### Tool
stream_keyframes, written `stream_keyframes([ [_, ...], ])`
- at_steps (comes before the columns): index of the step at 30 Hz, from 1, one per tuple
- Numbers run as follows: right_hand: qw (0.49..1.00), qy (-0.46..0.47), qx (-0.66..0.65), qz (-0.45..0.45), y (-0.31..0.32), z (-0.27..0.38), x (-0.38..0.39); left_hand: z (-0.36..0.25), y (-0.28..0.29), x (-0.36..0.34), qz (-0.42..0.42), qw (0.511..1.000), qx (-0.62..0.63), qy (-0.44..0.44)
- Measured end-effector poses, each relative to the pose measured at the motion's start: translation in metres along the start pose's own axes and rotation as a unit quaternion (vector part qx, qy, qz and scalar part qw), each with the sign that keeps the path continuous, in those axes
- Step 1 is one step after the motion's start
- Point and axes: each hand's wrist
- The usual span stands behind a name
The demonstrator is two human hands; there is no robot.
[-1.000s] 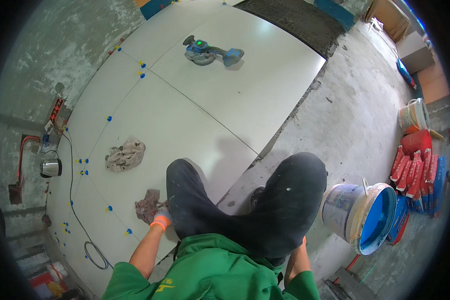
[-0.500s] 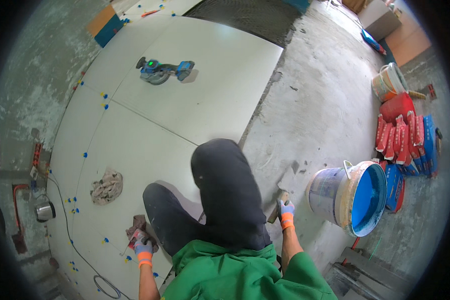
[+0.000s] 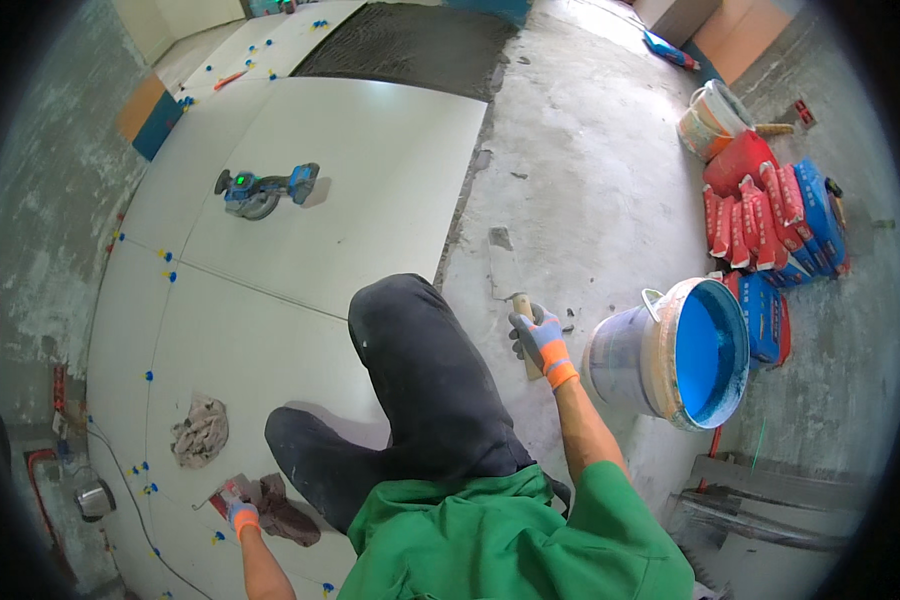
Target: The person kneels on the floor and uses a rubber mallet to tap white floor tiles into place. They then use a power sander to smooth the tile seams and a trowel to apply grout between the tiles.
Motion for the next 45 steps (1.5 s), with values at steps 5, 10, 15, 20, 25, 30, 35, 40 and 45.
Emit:
stream_keyframes([
  [5, 0.960, 0.039, -0.227, 0.157, 0.038, 0.013, 0.018, 0.004, -0.021, -0.008, 0.095, 0.994, 0.032, 0.034],
  [10, 0.933, -0.071, -0.279, 0.214, 0.038, 0.019, 0.010, -0.006, -0.032, 0.013, -0.014, 0.993, 0.114, 0.036],
  [15, 0.976, 0.076, -0.170, 0.111, 0.020, 0.021, 0.003, -0.019, -0.040, 0.053, -0.078, 0.983, 0.167, -0.008],
  [20, 0.982, -0.069, -0.087, 0.150, -0.002, 0.045, -0.026, -0.040, -0.036, 0.101, 0.030, 0.975, 0.206, -0.074],
  [25, 0.986, 0.101, -0.009, 0.136, -0.066, 0.065, -0.031, -0.049, -0.024, 0.119, 0.006, 0.967, 0.252, 0.028],
  [30, 0.962, 0.122, 0.182, 0.161, -0.167, 0.129, -0.022, -0.065, 0.001, 0.087, -0.072, 0.944, 0.320, 0.014],
  [35, 0.871, 0.143, 0.218, 0.417, -0.260, 0.196, -0.003, -0.088, 0.029, 0.048, -0.032, 0.929, 0.365, 0.055],
  [40, 0.786, 0.182, 0.464, 0.366, -0.405, 0.227, -0.014, -0.104, 0.025, -0.025, 0.046, 0.918, 0.374, 0.121],
  [45, 0.738, 0.185, 0.565, 0.320, -0.575, 0.226, -0.065, -0.117, -0.006, -0.097, 0.182, 0.906, 0.328, 0.198],
])
Point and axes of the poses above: each hand's wrist, its own x-axis away from the middle knuckle, its own y-axis out of the back of the hand, z = x × y, and after that the axes turned 9 degrees about -y, right-handed
